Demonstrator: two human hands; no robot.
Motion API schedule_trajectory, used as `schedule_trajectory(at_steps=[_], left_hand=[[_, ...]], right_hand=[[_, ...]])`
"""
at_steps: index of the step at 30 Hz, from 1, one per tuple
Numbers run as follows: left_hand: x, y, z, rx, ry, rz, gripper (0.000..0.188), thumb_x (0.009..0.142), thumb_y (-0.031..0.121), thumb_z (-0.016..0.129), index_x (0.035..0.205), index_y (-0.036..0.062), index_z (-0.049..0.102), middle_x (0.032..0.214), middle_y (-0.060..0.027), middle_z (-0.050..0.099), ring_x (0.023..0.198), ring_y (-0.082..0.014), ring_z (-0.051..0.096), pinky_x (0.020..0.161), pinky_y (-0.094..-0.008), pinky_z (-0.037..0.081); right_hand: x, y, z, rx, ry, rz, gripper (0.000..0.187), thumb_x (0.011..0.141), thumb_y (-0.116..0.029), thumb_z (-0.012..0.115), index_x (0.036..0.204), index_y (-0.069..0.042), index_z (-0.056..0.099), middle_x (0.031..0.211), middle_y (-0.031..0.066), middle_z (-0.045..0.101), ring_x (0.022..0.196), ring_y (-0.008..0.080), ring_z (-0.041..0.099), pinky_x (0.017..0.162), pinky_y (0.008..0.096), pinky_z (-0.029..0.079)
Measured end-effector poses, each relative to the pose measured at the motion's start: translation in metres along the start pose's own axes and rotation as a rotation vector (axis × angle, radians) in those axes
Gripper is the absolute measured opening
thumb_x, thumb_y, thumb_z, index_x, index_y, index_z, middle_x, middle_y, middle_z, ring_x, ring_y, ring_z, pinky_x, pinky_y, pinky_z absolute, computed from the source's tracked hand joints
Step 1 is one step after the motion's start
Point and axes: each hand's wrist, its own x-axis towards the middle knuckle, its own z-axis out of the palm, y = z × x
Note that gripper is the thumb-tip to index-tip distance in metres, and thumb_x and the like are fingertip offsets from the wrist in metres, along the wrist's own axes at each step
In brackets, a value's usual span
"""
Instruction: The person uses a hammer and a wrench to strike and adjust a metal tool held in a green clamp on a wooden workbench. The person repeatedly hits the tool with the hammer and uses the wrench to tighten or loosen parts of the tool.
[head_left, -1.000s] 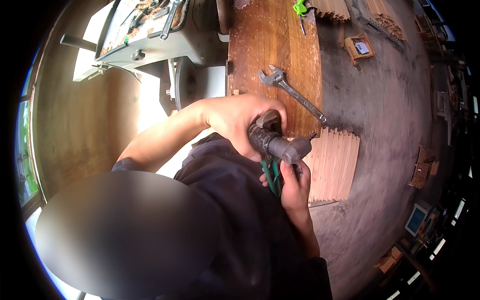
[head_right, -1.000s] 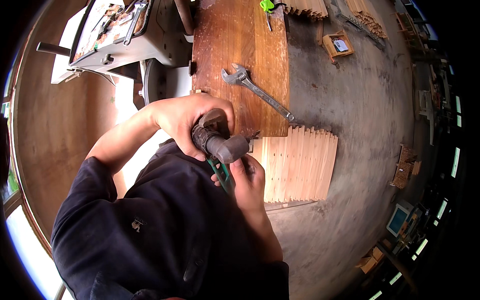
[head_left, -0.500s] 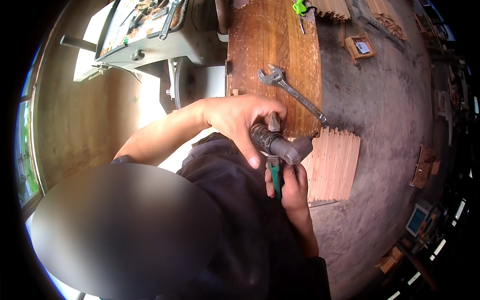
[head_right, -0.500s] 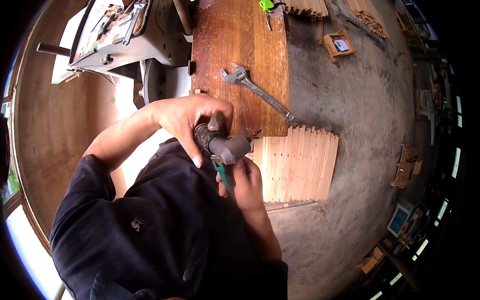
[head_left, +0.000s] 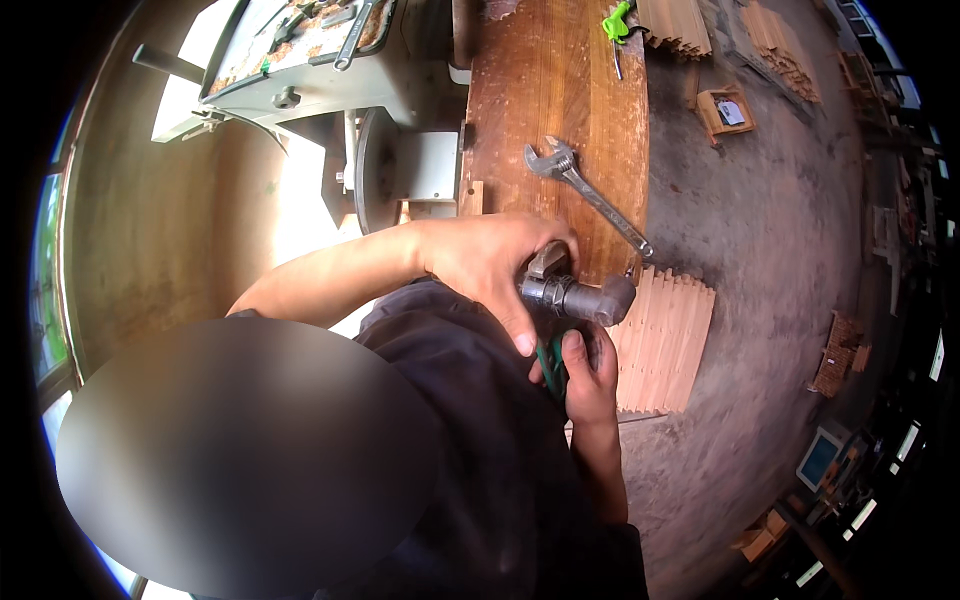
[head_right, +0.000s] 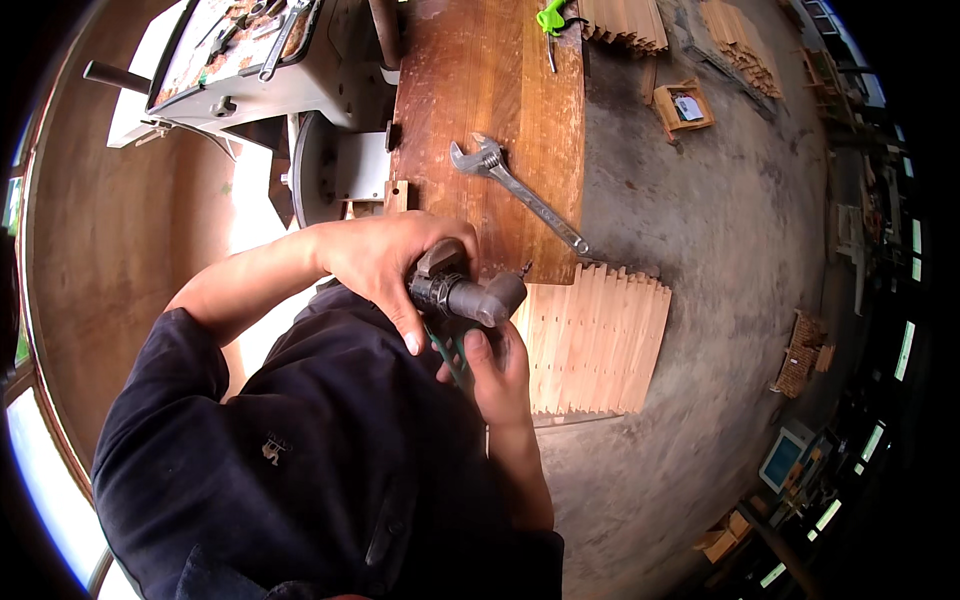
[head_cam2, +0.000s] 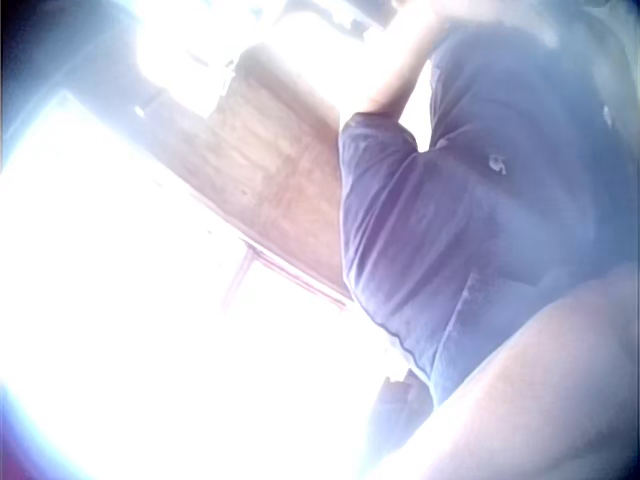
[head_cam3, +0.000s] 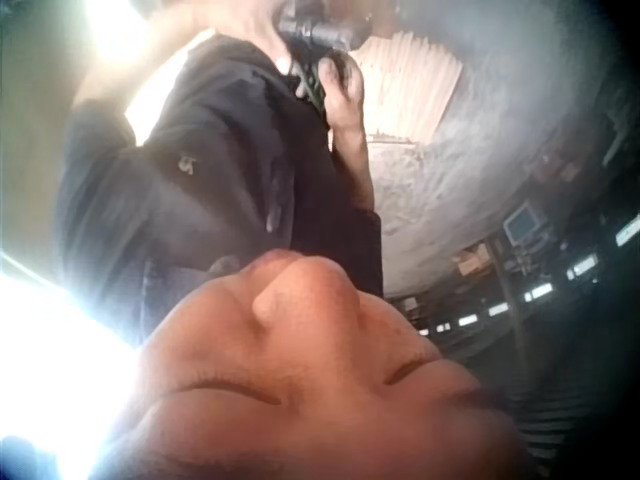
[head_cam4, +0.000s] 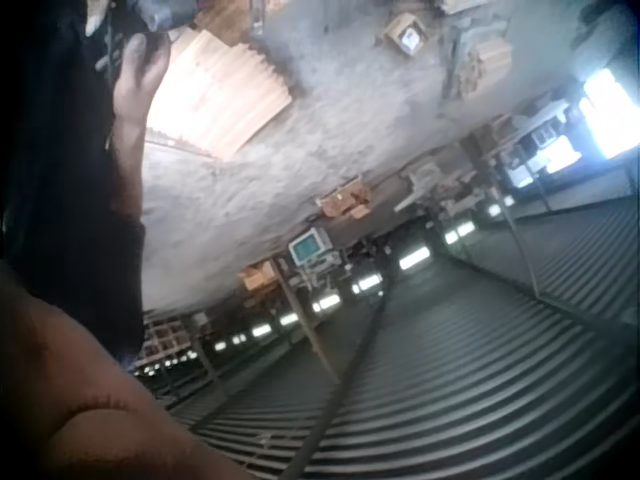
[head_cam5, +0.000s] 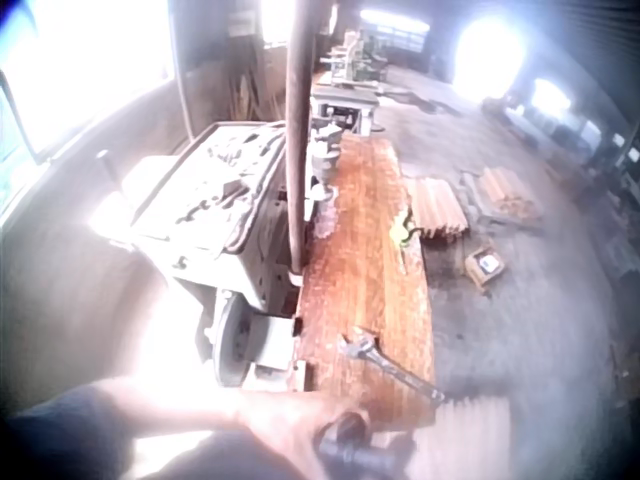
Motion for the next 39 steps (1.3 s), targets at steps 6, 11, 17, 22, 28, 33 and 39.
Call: schedule_trajectory(at_steps=[6, 11, 17, 22, 28, 33, 39], left_hand=[[0.003, -0.032, 0.002, -0.659, -0.153, 0.024, 0.099, 0.060, 0.042, 0.102, 0.130, -0.0027, 0.048, 0.099, -0.0109, 0.070, 0.079, -0.0153, 0.069, 0.065, -0.0264, 0.056], [0.000, -0.039, 0.012, -0.703, 0.010, -0.070, 0.097, 0.069, 0.060, 0.092, 0.131, -0.0027, 0.050, 0.104, -0.0123, 0.068, 0.089, -0.0181, 0.068, 0.074, -0.0299, 0.056], [0.001, -0.063, 0.026, -0.029, 0.284, 0.016, 0.095, 0.067, 0.061, 0.093, 0.129, -0.0020, 0.056, 0.119, -0.0139, 0.062, 0.116, -0.0244, 0.059, 0.102, -0.0380, 0.045], [-0.002, -0.059, 0.033, -0.018, 0.252, 0.041, 0.092, 0.069, 0.046, 0.097, 0.134, -0.0018, 0.052, 0.117, -0.0131, 0.063, 0.114, -0.0227, 0.060, 0.100, -0.0370, 0.047], [-0.005, -0.073, 0.021, -0.625, -0.017, -0.111, 0.068, 0.080, 0.006, 0.087, 0.138, -0.0017, 0.052, 0.113, -0.0061, 0.064, 0.108, -0.0150, 0.060, 0.094, -0.0310, 0.049], [-0.008, -0.071, 0.021, -0.612, 0.032, -0.075, 0.064, 0.081, 0.002, 0.085, 0.137, 0.0007, 0.055, 0.114, -0.0050, 0.064, 0.108, -0.0143, 0.060, 0.092, -0.0298, 0.050], [-0.008, -0.075, 0.023, -0.590, 0.035, -0.088, 0.069, 0.078, -0.001, 0.087, 0.139, 0.0007, 0.054, 0.118, -0.0051, 0.063, 0.110, -0.0146, 0.060, 0.093, -0.0302, 0.051]], right_hand=[[0.006, -0.006, -0.008, -0.033, -0.076, -0.015, 0.038, 0.107, -0.034, 0.056, 0.116, 0.003, 0.054, 0.077, 0.0100, 0.064, 0.051, 0.0124, 0.056, 0.049, 0.0242, 0.045], [0.009, -0.005, -0.017, -0.086, -0.014, 0.054, 0.033, 0.109, -0.032, 0.053, 0.107, 0.000, 0.055, 0.072, 0.0082, 0.061, 0.048, 0.0120, 0.052, 0.047, 0.0252, 0.042], [0.011, 0.007, -0.015, -0.126, 0.075, 0.156, 0.037, 0.111, -0.036, 0.048, 0.098, -0.002, 0.056, 0.070, 0.0061, 0.058, 0.047, 0.0100, 0.048, 0.044, 0.0259, 0.039], [0.012, 0.024, -0.027, -0.031, 0.014, 0.217, 0.037, 0.110, -0.037, 0.050, 0.103, -0.001, 0.057, 0.071, 0.0067, 0.059, 0.050, 0.0119, 0.051, 0.047, 0.0268, 0.041], [0.019, 0.041, -0.038, 0.011, -0.028, 0.235, 0.042, 0.111, -0.041, 0.047, 0.108, 0.000, 0.060, 0.082, 0.0114, 0.067, 0.056, 0.0136, 0.058, 0.051, 0.0259, 0.045], [0.021, 0.045, -0.046, 0.110, -0.026, 0.315, 0.051, 0.112, -0.044, 0.038, 0.114, 0.000, 0.062, 0.103, 0.0165, 0.074, 0.071, 0.0149, 0.067, 0.054, 0.0265, 0.049], [0.017, 0.045, -0.040, 0.142, 0.034, 0.373, 0.046, 0.112, -0.042, 0.040, 0.113, -0.002, 0.063, 0.096, 0.0109, 0.073, 0.070, 0.0133, 0.065, 0.055, 0.0260, 0.049]])
